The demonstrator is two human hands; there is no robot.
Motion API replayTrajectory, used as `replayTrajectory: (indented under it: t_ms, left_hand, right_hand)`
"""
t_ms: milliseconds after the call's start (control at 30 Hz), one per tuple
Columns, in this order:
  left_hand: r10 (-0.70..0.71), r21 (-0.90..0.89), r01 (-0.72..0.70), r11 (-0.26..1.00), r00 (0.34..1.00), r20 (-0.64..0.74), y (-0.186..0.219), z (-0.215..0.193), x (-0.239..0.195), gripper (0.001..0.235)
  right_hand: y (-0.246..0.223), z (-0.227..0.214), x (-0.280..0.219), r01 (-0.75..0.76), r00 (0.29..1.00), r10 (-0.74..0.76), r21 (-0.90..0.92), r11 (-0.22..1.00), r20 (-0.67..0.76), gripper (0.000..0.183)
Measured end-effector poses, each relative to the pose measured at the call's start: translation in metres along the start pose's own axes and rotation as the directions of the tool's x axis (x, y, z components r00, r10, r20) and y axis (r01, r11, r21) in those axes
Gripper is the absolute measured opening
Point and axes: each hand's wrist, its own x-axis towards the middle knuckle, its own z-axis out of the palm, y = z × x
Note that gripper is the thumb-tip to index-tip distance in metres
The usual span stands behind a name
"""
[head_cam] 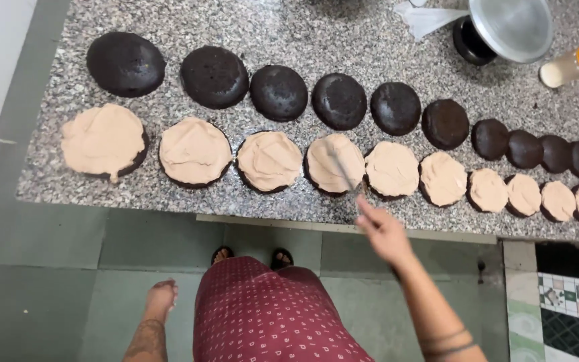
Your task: The recorder uses an offset spatula to spread cream/frosting evenly across multiple chocolate cake bases laid out on a kitchen counter.
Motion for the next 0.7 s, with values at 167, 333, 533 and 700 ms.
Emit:
replayTrajectory:
  t_ms: [167, 333, 533, 700]
  left_hand:
    - [-0.012, -0.113, 0.009, 0.994, 1.0, -0.028, -0.031, 0.014, -0.021, 0.031]
    - [-0.082, -0.23, 0.086, 0.969, 0.996, 0.028, -0.046, 0.058, -0.061, 0.035]
    - [-0.057, -0.031, 0.059, 0.998, 0.997, 0.061, -0.064, 0.091, -0.089, 0.035]
    - [0.067, -0.094, -0.068, 0.993, 0.998, -0.012, -0.065, 0.093, -0.1, 0.034]
  right_hand:
    - [0.033, -0.035, 0.022, 0.126, 0.992, -0.12, -0.294, 0.947, 0.039, 0.047]
    - [0.028, -0.051, 0.011, 0.182, 0.965, -0.259, -0.596, 0.782, -0.046, 0.045]
    - [0.037, -0.042, 0.001, 0.239, 0.954, -0.298, -0.631, 0.738, 0.013, 0.047]
    - [0.084, -0.052, 0.035, 0.25, 0.959, -0.241, -0.041, 0.967, 0.147, 0.046]
